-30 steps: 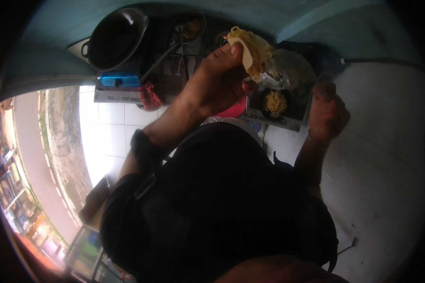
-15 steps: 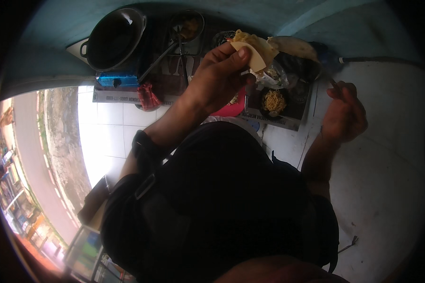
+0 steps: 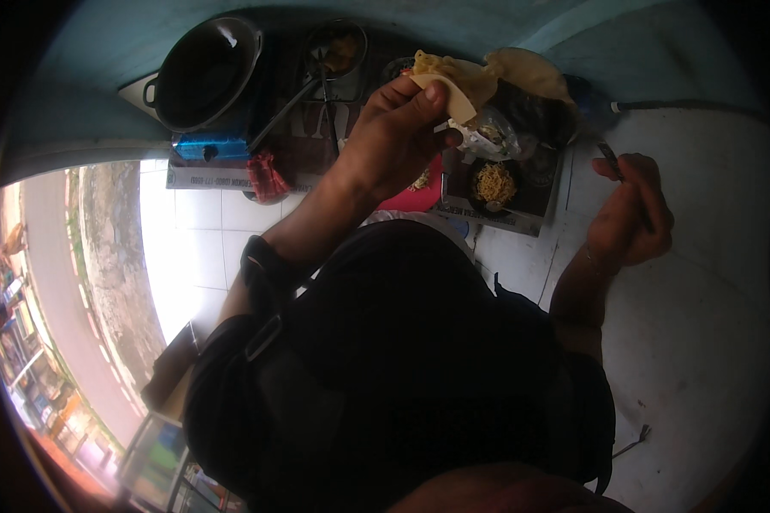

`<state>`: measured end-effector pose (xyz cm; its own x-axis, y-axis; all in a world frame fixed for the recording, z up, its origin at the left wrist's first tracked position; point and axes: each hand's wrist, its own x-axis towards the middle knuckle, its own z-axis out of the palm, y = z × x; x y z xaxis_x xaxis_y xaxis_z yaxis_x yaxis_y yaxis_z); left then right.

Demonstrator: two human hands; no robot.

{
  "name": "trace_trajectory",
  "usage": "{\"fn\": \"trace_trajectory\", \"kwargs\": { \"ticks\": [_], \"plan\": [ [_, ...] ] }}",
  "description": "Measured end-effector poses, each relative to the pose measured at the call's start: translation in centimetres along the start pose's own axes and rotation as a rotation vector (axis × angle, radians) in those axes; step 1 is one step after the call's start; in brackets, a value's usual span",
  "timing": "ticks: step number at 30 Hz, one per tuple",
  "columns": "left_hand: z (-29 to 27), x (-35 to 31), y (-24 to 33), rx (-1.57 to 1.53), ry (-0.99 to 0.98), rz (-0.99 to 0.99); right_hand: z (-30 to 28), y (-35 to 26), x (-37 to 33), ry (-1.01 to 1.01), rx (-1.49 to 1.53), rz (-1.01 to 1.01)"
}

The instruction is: The person assembles tacos by placing shredded filling and a creamy sauce onto tortillas using a spoon. The person folds each tortilla and places it on a pink tray, repeating the process for multiple units.

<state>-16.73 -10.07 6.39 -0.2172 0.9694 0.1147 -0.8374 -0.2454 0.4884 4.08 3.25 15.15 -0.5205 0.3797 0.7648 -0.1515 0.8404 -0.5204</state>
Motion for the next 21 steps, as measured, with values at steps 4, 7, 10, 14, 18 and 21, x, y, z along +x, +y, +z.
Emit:
{"fn": "trace_trajectory", "kwargs": {
  "ticks": [4, 7, 10, 14, 18, 21],
  "plan": [
    [-0.1, 0.1, -0.1, -0.016, -0.007, -0.013, -0.1, -0.1, 0.1, 0.019, -0.05, -0.049],
    [-0.2, 0.1, -0.2, -0.003, 0.011, -0.017, -0.4, 0.0, 0.3, -0.002, -0.062, -0.11],
    [-0.2, 0.1, -0.2, -0.026, 0.003, -0.012, -0.5, 0.5, 0.3, 0.042, 0.001, -0.17],
    [-0.2, 0.3, 0.0, -0.02, -0.047, 0.01, -0.5, 0.6, 0.1, 0.076, 0.046, -0.182],
    [-0.2, 0.3, 0.0, 0.017, -0.033, 0.043, -0.2, 0.2, 0.3, 0.041, 0.037, -0.168],
    [-0.5, 0.4, 0.2, 0.015, -0.053, 0.05, 0.2, -0.5, 0.7, 0.02, 0.05, -0.13]
  ]
}}
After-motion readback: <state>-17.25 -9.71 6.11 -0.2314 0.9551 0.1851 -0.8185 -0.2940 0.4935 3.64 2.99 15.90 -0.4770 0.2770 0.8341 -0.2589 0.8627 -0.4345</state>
